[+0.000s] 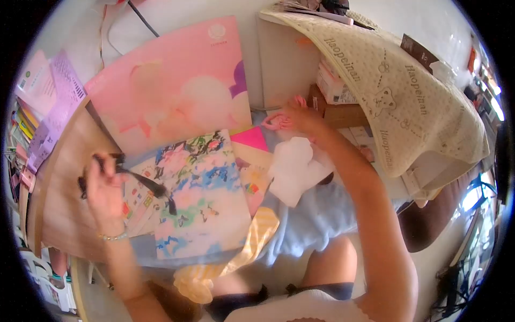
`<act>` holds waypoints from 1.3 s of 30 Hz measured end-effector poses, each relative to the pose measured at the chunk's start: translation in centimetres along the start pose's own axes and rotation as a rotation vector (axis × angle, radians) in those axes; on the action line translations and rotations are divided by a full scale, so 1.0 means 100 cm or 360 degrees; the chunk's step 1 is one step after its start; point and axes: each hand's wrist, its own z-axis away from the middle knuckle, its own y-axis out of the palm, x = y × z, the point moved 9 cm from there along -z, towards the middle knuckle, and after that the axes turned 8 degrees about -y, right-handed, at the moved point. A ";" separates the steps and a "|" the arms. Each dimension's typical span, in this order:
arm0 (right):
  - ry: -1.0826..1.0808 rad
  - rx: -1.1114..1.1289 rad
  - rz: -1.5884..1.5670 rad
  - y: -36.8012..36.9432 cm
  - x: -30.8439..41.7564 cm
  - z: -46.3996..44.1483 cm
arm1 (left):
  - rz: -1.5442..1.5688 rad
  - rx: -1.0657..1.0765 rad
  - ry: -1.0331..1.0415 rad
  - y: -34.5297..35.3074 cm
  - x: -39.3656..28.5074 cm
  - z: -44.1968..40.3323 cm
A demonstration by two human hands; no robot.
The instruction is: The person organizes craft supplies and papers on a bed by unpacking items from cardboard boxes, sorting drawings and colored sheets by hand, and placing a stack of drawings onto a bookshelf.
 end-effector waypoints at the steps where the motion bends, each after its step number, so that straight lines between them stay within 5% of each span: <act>1: -0.0036 -0.0045 0.0062 0.000 -0.036 -0.004 | -0.0040 0.0064 -0.0042 0.017 0.010 -0.001; 4: -0.0630 -0.0308 0.0604 -0.024 -0.067 -0.015 | -0.0091 0.0275 -0.0142 0.063 0.038 -0.010; 7: -0.0098 -0.0762 0.0541 -0.099 0.033 0.018 | 0.0015 0.0424 -0.0188 0.095 0.064 -0.022; 10: -0.0308 -0.0637 0.0348 -0.104 0.054 0.047 | 0.0154 0.0449 -0.0133 0.132 0.087 -0.042; 13: -0.0021 -0.0336 0.0493 -0.090 0.026 0.069 | 0.0237 0.0546 -0.0183 0.174 0.133 -0.075; 16: -0.0261 -0.0578 -0.0068 -0.102 0.046 0.077 | -0.0016 0.0666 -0.0307 0.237 0.193 -0.101; 19: -0.0170 -0.0361 -0.0785 -0.096 0.080 0.071 | -0.0211 0.0955 -0.0593 0.293 0.255 -0.106; 22: 0.0066 -0.0060 -0.0915 -0.071 0.072 0.045 | -0.0319 0.1027 -0.0673 0.329 0.270 -0.102; 25: 0.0656 -0.0022 -0.0939 -0.062 0.032 0.015 | -0.0680 0.1108 0.0011 0.330 0.248 -0.118; 29: 0.0189 -0.0483 0.0094 -0.096 0.011 -0.042 | -0.0872 0.0935 0.0027 0.291 0.218 -0.106; 31: -0.0102 -0.0779 0.0679 -0.103 0.019 -0.045 | -0.1734 0.1185 0.0046 0.279 0.220 -0.071; 34: -0.0029 0.0065 0.1409 -0.047 0.009 -0.036 | -0.1982 0.1372 0.0508 0.234 0.269 -0.020; 39: -0.0191 -0.0316 0.0774 -0.084 0.062 0.008 | -0.2270 0.1448 0.0155 0.189 0.325 0.015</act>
